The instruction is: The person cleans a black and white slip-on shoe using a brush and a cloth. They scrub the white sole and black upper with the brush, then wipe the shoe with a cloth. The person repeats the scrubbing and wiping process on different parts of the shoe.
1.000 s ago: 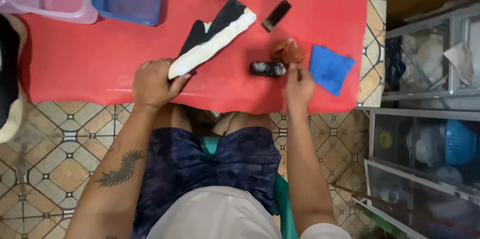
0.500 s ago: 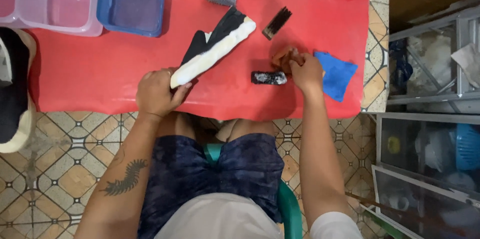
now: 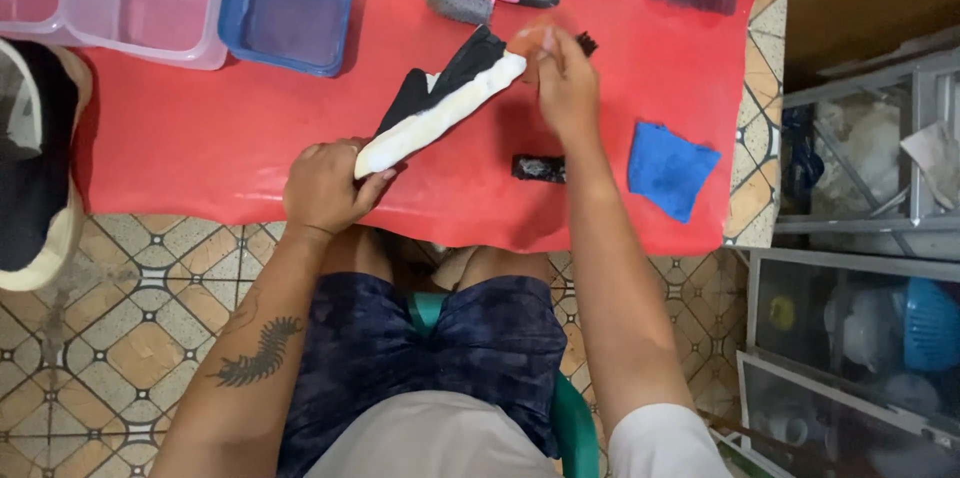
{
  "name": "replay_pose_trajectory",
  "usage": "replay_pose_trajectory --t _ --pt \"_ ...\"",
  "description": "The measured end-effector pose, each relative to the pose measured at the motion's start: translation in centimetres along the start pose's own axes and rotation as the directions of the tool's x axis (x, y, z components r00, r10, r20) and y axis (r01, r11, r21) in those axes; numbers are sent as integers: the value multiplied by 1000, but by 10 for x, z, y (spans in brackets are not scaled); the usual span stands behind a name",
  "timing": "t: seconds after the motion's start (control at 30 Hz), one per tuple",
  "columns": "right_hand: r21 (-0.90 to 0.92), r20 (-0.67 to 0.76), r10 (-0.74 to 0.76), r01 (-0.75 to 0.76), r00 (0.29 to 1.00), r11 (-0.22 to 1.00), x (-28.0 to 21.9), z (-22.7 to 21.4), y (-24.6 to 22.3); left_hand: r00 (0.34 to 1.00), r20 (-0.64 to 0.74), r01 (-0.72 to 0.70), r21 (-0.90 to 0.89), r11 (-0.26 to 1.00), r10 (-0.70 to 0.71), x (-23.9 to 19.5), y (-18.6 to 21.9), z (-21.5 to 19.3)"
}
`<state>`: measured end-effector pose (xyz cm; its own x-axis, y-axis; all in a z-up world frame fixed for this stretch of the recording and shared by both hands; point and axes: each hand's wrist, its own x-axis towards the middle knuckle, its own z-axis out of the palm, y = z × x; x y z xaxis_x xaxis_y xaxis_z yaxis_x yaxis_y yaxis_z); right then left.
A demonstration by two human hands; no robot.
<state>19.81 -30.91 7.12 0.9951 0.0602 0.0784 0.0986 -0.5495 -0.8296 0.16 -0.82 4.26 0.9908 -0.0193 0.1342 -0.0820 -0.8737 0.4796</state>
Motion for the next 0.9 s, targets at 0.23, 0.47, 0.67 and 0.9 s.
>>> replay_pose_trajectory --t 0.23,0.47,0.67,0.9 --pt "-38 13 -1 2 1000 999 -61 5 -81 994 -34 -100 33 994 101 -1 -11 10" --pt "-54 -56 -132 129 990 990 -81 13 -62 969 -177 -167 31 985 170 -4 -20 25" --pt "-71 13 -327 327 945 942 -79 15 -48 957 -209 -199 31 979 201 -6 -21 24" --pt "12 92 -395 396 914 918 -81 9 -61 952 -226 -203 28 979 204 -6 -22 26"
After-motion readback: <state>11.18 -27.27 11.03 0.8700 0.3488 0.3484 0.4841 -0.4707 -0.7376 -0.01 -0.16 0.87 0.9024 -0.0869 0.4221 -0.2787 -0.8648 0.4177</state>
